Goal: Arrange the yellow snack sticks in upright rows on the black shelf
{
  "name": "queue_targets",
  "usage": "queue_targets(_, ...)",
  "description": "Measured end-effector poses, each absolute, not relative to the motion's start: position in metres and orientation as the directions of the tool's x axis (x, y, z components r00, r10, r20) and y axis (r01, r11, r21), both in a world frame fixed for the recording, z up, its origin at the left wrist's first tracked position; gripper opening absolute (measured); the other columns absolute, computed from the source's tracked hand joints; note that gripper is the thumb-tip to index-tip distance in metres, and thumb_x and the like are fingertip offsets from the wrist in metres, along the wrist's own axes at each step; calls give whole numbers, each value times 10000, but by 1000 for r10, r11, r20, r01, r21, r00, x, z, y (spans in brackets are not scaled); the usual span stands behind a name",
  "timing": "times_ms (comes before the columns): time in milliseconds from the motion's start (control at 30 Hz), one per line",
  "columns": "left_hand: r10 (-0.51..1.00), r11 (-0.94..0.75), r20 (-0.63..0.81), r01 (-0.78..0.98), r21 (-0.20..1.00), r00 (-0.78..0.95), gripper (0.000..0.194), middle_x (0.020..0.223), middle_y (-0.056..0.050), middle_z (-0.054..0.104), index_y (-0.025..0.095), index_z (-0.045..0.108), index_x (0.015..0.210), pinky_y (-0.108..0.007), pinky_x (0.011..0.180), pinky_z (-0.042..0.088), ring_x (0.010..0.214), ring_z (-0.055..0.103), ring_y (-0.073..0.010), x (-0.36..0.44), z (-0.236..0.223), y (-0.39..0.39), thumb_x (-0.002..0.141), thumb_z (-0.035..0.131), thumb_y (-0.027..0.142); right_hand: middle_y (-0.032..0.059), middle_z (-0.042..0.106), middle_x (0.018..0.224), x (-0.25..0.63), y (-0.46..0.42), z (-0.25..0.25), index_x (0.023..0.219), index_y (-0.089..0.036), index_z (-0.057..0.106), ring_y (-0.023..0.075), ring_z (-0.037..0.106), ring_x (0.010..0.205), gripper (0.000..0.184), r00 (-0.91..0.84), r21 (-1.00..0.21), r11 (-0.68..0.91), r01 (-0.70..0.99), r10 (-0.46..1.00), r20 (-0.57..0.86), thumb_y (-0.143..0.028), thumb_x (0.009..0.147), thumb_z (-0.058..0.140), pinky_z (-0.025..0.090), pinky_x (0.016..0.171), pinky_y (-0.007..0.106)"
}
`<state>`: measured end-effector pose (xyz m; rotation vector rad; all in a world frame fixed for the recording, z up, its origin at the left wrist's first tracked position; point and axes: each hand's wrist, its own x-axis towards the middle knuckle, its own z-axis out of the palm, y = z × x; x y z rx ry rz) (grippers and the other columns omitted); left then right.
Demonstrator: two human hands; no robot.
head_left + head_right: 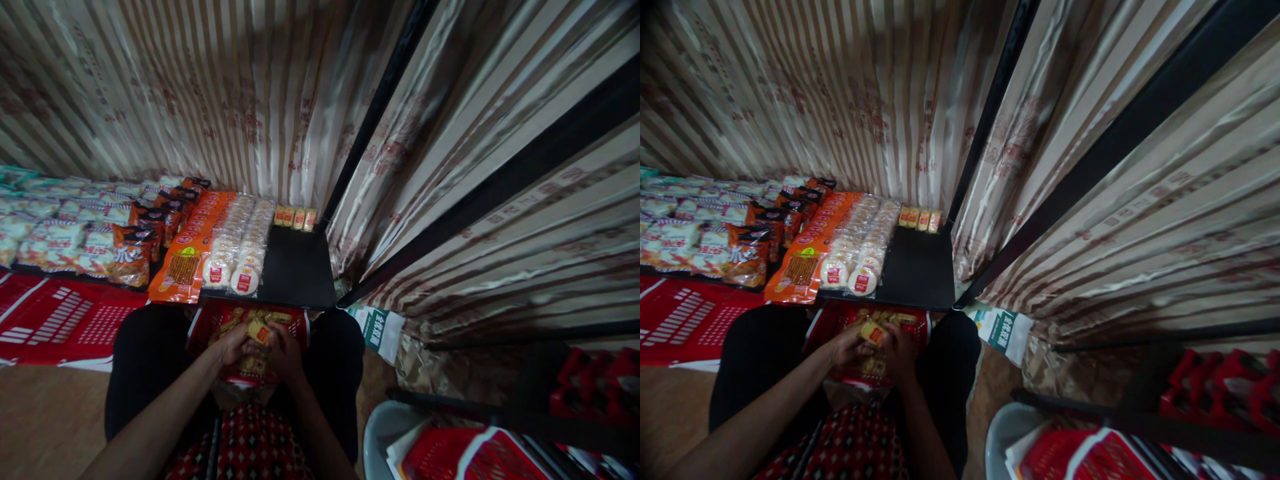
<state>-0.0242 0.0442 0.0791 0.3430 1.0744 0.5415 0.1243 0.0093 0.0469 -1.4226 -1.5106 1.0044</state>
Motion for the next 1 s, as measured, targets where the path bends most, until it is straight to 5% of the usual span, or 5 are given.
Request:
queue_targets(167,598,801,-709,-283,527,373,134,630,-29,647,110,600,775,-155,466,398,497,578,-82,-23,81,43,765,559,237,14,645,733,125,11,50,1051,-170,550,149,603,656,340,56,-989,-104,108,994,-98,-361,770,528,482,629,268)
queue_targets(367,651,757,-618,-323,568,441,142,639,-14,645,123,601,778,-159,478,420,532,586,-89,-22,83,41,693,659,221,-44,553,589,127,14,72,943,-177,570,111,514,541,308,84,-970,-219,-102,970,-228,-349,692,615,427,531,223)
queue_targets(600,475,873,-563,-283,397,677,515,787,-103,700,79,588,984,-193,435,447,548,642,-149,-29,90,48,790,481,544,-13,581,666,132,15,74,746,-180,594,123,519,617,239,68,-952,-229,-201,967,-247,-410,692,629,431,594,239)
queue_targets(733,444,864,-512,-202,461,735,584,794,-132,697,56,605,983,-200,500,470,631,661,-173,-32,97,48,785,457,584,-19,577,650,133,16,74,706,-181,607,125,516,618,254,64,-953,-236,-189,966,-252,-434,696,626,426,600,240)
queue_targets(1000,555,702,-529,-20,712,642,280,745,-10,633,146,631,851,-193,562,441,622,573,-98,-40,103,43,643,707,318,14,649,806,132,17,75,844,-190,635,165,586,742,279,75,-966,-228,-125,968,-238,-428,699,625,470,683,273)
